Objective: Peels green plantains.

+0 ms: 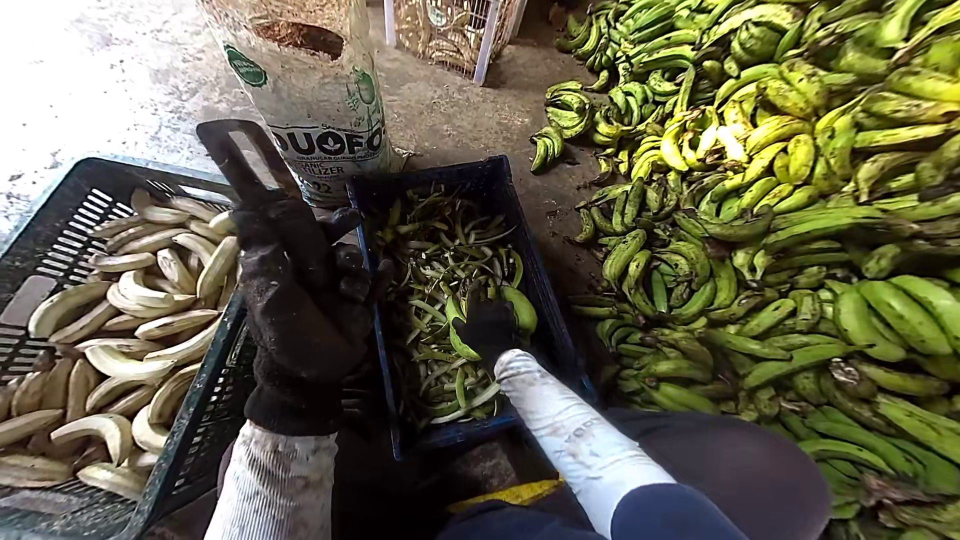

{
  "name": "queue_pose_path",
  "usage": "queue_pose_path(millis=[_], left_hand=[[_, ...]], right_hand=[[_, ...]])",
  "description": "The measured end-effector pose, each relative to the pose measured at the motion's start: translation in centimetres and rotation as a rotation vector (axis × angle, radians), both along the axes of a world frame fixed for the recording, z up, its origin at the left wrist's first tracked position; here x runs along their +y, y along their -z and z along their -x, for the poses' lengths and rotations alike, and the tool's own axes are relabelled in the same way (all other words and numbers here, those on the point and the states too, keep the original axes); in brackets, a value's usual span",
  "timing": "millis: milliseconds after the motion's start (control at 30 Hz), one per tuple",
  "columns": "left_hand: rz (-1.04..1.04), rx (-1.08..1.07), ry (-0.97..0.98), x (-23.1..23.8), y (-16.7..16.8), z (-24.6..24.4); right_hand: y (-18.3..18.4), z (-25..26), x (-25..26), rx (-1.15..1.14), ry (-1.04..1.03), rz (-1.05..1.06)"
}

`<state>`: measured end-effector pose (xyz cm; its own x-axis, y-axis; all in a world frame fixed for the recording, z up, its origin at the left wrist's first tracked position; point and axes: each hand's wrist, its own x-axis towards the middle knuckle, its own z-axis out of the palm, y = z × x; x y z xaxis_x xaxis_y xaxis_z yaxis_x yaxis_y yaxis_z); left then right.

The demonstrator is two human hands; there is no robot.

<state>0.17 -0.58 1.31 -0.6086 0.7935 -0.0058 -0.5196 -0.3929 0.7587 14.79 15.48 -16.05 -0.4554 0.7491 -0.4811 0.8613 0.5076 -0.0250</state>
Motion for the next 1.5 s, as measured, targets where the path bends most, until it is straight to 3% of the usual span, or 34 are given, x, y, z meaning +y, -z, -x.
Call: queue_pose_path(millis=[300,500,567,633,700,767,833,1000,1100,1200,1300,1367,1433,1500], left_hand=[[0.064,0.094,0.025,0.5,0.9,-0.7],[0.117,0.081,0.004,1.5,1.1,-0.9],[0.121,0.085,0.002,1.6,1.1,-1.0],[0.118,0.131,0.015,2.0,1.2,-1.1],[0.150,0.166,0.013,2.4,1.2,-1.7],[0.181,0.200,-0.001,2.7,1.2,-2.5],[0.210,0.211,-0.001,3.0,1.4,-2.9],[0.525,0.277,0.001,4.0,0.6,-4.1],[0.447,0.345,0.005,4.6,0.3,-4.8],[0.264,0.409,0.092,4.9,-0.3,-5.8],[0.132,0.436,0.211,5.2,-0.5,-6.4],[0.150,0.465,0.239,5.6,-0.2,-6.4],[0.184,0.502,0.247,5.6,0.0,-6.4],[0.222,0.555,0.234,5.6,0.2,-6.8]], right_hand=[[1.0,-3.7,-1.7,0.189,-0.067,0.129],[1.4,-3.8,0.7,0.531,0.226,0.346],[1.6,-4.6,1.5,0.759,0.350,0.468],[2.1,-5.6,2.2,1.199,0.549,0.640],[3.1,-6.0,2.8,1.868,0.823,1.132],[3.2,-6.4,3.6,2.111,0.882,1.554],[2.2,-6.2,3.6,2.070,0.787,1.721],[-3.4,-5.5,3.2,1.928,0.239,2.016],[-6.8,-5.3,2.9,1.935,0.023,2.040],[-9.2,-6.0,2.0,1.817,-0.006,2.052],[-10.7,-7.3,0.4,1.613,0.131,1.868],[-11.6,-7.9,-0.5,1.534,0.231,1.706],[-13.0,-8.4,-0.8,1.491,0.300,1.441],[-13.9,-8.8,-0.6,1.389,0.193,1.118]])
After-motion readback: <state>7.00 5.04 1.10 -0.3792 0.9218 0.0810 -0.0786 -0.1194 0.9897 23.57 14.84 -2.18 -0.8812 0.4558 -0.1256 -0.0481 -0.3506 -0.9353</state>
